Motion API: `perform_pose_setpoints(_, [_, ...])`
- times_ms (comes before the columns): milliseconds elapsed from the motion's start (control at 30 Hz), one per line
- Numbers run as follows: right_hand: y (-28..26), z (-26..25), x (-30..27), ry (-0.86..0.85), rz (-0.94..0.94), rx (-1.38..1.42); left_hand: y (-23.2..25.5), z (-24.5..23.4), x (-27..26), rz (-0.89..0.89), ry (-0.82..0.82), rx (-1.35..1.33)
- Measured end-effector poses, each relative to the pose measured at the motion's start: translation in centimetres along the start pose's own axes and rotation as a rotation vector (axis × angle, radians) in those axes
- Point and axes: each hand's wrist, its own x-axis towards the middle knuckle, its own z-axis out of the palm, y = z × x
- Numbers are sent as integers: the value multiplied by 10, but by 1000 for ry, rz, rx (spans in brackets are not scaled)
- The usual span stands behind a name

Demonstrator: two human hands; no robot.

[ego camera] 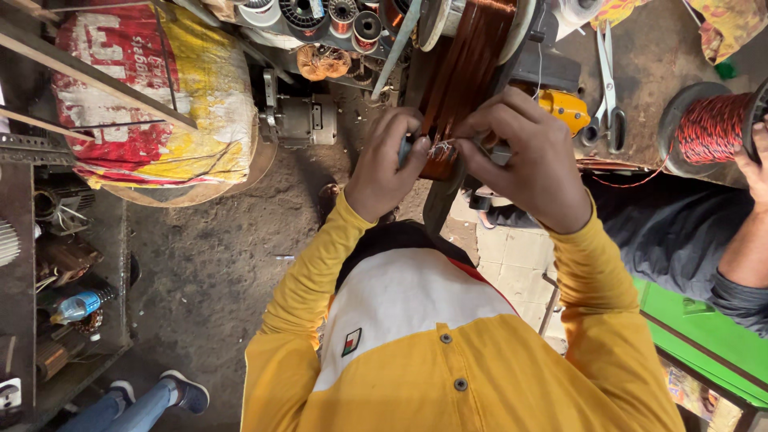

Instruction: The person winds copper wire onto a motor stator using a winding machine. They secure the wire with a thin tie, cut the tie with scissors, and repeat the winding process multiple times.

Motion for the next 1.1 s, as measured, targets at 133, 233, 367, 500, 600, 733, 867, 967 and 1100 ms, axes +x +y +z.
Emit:
perform_pose_setpoints(133, [1,10,-1,11,50,34,-4,0,-1,16,-7,13])
perform_pose_setpoints(233, [4,17,1,44,49,32,-4,-1,0,-25,-36,-19])
perform_pose_setpoints(367, [6,24,1,113,107,-20,-4,-1,0,-45,-47,-27])
perform_pose_setpoints(500, [2,29,0,155,135,-37,-5,-5,-1,-21,-56,-9])
perform_pose_setpoints(600, [-2,32,-1,120,163,-94,-10,-15,3,-75,-86,-202])
perform_pose_setpoints(733, [-3,36,-4,153,186,-58,-24,-33,24,22,-129,-269])
perform_pose_setpoints(867, [0,38,-7,154,195,-52,-49,-49,58,-65,-510,-330])
perform_pose_setpoints(967, [1,40,-7,151,201,-51,-60,-51,77,-22,-706,-248])
perform_pose_setpoints(1100, [1,40,-4,150,214,-4,-65,-46,92,257,-736,-162])
